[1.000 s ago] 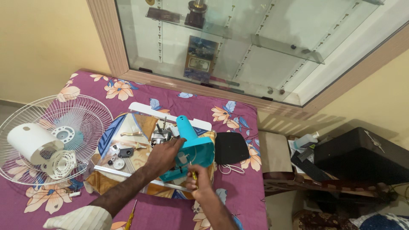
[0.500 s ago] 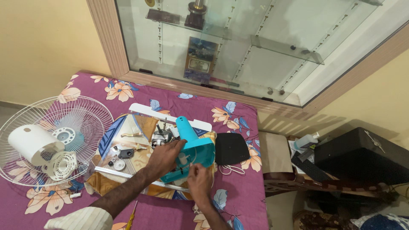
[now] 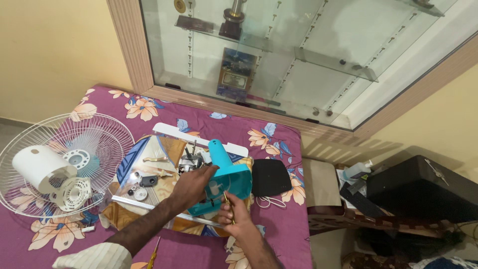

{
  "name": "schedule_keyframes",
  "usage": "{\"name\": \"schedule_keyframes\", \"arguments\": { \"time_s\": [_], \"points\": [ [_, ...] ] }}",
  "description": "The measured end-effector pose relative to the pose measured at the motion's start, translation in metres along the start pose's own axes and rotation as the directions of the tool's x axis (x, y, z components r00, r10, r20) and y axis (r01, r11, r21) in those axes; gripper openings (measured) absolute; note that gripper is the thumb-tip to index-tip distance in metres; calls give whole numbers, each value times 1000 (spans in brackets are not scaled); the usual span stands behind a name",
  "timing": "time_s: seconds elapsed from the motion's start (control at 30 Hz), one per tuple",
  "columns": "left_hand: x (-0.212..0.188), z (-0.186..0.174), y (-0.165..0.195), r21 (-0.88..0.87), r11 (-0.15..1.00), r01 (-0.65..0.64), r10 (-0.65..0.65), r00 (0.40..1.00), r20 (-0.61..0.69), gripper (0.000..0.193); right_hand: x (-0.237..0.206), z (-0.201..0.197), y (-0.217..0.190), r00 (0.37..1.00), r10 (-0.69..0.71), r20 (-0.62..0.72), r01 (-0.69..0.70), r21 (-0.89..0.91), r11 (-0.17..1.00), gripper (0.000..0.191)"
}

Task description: The person assembles an electric fan by attaching the motor housing to the fan base and securing it with screws. They use a screwdriver to tighten multiple screws on the base and then attach the rear cover, continuing to fasten screws to complete the assembly.

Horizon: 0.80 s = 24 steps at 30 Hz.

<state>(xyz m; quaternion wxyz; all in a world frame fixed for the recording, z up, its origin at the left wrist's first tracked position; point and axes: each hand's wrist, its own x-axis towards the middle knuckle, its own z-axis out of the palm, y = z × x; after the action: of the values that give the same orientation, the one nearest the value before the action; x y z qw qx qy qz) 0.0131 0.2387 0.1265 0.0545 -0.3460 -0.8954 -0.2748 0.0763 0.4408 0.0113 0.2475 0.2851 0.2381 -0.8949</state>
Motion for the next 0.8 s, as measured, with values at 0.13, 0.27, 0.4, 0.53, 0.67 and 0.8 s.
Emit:
{"name": "schedule_keyframes", "arguments": {
  "time_s": [0.13,0.27,0.4,0.53,0.67,0.8],
  "points": [
    [-6,1,7,12,999,-39,39,999,25,86,-27,-8,2,1000,16,-8,-16,-52,999,27],
    [-7,10,14,31,998,-50,47,996,70,85,-48,-25,10,999,-9,-31,5,-132,991,27],
    [-6,23,21,122,990,-76,69,996,56,77,-64,-42,17,993,-65,-94,46,-192,980,29],
    [-13,23,24,28,985,-169,171,972,-161,71,-82,-59,26,985,-111,-132,71,-276,959,26],
    [-20,14,26,-127,991,-51,32,988,-148,56,-93,-69,34,971,-182,-158,121,-333,935,17],
    [-36,7,28,-201,969,147,-175,976,-131,38,-97,-69,41,948,-240,-207,157,-353,922,15]
  ]
}}
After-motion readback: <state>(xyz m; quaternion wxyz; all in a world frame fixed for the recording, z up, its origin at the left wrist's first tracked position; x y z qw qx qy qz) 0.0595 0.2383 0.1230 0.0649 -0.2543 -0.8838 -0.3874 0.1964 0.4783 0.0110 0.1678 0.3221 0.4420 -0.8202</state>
